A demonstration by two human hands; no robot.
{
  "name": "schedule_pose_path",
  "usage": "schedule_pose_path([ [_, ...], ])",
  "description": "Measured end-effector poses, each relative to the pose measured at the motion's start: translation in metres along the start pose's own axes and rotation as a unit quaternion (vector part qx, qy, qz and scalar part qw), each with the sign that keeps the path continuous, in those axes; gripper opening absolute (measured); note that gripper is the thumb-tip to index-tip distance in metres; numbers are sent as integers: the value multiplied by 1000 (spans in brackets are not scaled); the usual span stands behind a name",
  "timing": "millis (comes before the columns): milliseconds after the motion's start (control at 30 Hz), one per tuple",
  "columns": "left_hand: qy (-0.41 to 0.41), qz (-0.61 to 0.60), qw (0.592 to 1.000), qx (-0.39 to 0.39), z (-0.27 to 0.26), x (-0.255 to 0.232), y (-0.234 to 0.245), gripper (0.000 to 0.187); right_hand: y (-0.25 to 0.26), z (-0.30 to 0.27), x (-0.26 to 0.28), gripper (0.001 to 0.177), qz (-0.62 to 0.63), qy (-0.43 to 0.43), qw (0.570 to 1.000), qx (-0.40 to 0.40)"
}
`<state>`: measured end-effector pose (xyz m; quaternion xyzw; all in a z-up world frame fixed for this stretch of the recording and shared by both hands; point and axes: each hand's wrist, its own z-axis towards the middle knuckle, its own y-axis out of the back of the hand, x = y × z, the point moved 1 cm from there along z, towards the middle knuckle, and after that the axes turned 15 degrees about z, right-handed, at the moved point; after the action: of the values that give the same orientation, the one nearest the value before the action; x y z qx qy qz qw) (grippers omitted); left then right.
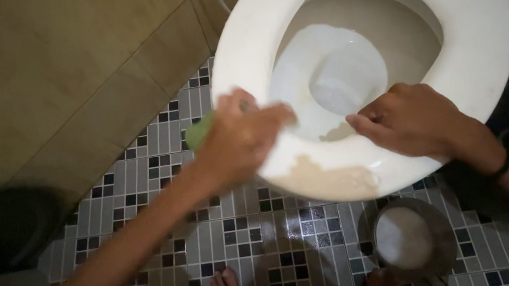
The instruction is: The person cleans the outer rim and seat of a toilet using a cloth, then lifts the lid and wipes the underside of the lid and seat.
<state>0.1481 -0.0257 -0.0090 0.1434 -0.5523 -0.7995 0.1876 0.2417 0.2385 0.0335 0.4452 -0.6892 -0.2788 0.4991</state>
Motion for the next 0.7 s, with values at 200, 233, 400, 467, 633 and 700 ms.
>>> schedule_pose_path([
  [200,38,-92,995,-25,43,68,-8,27,0,2,2,56,-14,-32,999,34],
  [233,36,-93,995,-24,52,77,-12,27,0,2,0,56,-13,-35,999,34],
  [400,72,-108,990,-53,93,110,-35,27,3,0,0,55,39,9,999,-9],
  [467,49,-171,982,-67,114,119,-44,23,3,2,1,54,32,-17,999,17],
  [633,143,-164,974,-58,151,130,-54,23,5,2,0,54,41,-4,999,2],
  [700,112,-178,973,-96,157,130,-57,25,5,4,0,54,25,-15,999,26],
])
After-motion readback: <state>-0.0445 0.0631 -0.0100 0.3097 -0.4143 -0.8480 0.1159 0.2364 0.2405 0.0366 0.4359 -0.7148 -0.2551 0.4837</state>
